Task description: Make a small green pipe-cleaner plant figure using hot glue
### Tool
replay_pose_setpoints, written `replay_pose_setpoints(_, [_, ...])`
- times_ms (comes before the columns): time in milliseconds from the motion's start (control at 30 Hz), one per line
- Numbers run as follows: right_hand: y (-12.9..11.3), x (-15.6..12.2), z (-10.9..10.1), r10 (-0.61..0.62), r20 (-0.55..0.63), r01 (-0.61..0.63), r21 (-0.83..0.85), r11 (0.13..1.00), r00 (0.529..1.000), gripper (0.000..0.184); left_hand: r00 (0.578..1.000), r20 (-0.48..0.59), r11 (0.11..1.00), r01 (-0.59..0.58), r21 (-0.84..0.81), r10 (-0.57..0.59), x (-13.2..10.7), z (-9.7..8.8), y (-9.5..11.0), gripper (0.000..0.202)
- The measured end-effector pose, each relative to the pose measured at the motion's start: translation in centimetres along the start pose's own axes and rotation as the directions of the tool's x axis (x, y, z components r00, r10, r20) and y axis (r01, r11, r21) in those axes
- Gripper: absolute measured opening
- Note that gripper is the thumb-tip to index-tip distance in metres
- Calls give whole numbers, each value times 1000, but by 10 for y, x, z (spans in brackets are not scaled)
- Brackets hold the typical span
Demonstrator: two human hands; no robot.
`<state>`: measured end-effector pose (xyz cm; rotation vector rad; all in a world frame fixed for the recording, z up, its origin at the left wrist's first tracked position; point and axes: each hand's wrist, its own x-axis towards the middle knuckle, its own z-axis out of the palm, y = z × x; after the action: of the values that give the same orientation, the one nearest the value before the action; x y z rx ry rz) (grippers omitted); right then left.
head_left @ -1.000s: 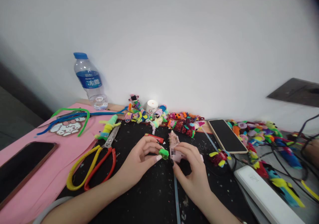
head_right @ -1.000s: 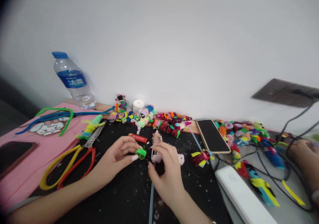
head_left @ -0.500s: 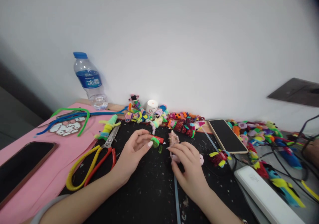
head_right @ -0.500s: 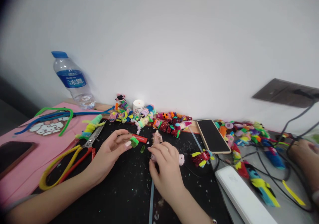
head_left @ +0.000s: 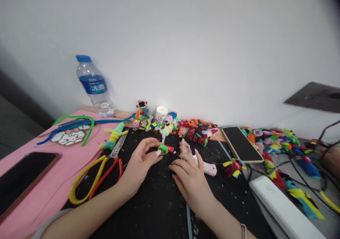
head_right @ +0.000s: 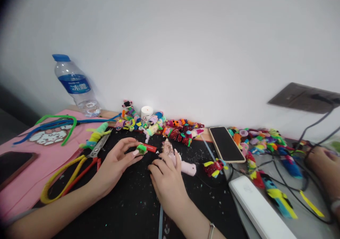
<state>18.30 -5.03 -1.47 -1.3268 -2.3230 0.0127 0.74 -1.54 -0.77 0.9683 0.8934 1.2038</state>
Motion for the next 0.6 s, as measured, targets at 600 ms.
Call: replay_pose_setpoints(600, [-4, -1, -12, 4, 9, -5, 107, 994, 1000, 27, 1000, 11, 996, -16, 88, 15, 2, -1, -1, 29])
